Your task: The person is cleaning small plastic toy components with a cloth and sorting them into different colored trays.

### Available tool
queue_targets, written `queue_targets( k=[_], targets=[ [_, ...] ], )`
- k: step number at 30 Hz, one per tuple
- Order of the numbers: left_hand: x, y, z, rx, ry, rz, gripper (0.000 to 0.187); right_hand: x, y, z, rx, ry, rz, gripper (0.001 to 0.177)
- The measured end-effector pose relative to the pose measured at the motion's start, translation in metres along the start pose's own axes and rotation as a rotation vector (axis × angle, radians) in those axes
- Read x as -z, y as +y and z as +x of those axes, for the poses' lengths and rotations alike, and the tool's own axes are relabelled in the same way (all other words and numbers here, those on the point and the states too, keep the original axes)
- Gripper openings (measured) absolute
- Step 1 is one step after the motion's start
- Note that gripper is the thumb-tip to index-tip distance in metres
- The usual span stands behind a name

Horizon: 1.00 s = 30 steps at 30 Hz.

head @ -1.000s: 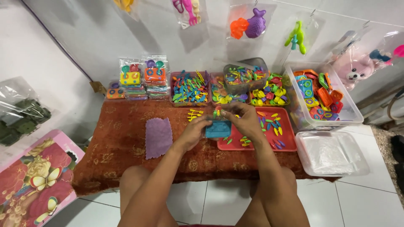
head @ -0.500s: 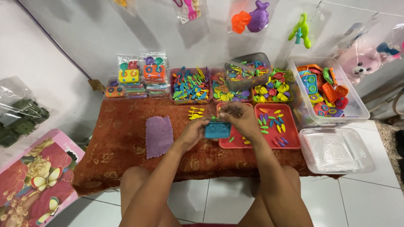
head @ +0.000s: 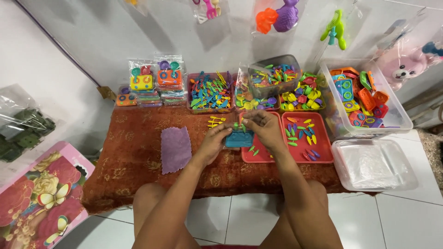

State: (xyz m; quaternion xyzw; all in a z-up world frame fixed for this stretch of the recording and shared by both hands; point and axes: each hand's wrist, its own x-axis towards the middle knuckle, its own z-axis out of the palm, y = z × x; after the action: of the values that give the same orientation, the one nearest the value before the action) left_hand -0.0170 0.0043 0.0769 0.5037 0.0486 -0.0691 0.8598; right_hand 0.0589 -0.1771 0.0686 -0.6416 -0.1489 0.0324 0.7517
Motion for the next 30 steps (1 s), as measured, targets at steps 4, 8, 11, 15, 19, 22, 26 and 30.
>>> queue_targets(
  k=[4, 8, 11, 15, 19, 22, 26, 30],
  targets=[
    [0.0, -0.002, 0.001, -0.016, 0.005, 0.032, 0.017, -0.009, -0.012, -0.002, -0.031, -0.001, -0.006, 0.029],
    [-0.004, 0.003, -0.004, -0.03, 0.001, 0.062, 0.015, -0.013, -0.012, -0.002, -0.044, -0.013, -0.017, 0.04],
    [-0.003, 0.003, -0.004, -0.043, 0.003, 0.072, 0.015, -0.011, -0.006, -0.001, -0.053, -0.011, -0.025, 0.036],
    [0.004, -0.003, 0.004, -0.07, 0.008, 0.05, 0.022, -0.012, -0.011, 0.001, -0.003, 0.012, 0.023, 0.022],
    [0.003, -0.001, 0.004, -0.065, 0.024, 0.032, 0.029, -0.008, -0.005, 0.002, 0.006, 0.014, 0.033, 0.02],
    [0.006, -0.006, 0.008, -0.076, 0.024, 0.034, 0.03, -0.016, -0.025, -0.005, -0.001, 0.014, 0.043, 0.023],
    [0.0, 0.001, 0.0, -0.08, 0.038, 0.05, 0.032, -0.011, -0.024, -0.003, 0.068, 0.003, 0.0, 0.021],
    [0.005, -0.004, -0.001, -0.187, 0.004, 0.166, 0.046, -0.017, -0.034, -0.009, 0.084, -0.015, -0.004, 0.018]
  ],
)
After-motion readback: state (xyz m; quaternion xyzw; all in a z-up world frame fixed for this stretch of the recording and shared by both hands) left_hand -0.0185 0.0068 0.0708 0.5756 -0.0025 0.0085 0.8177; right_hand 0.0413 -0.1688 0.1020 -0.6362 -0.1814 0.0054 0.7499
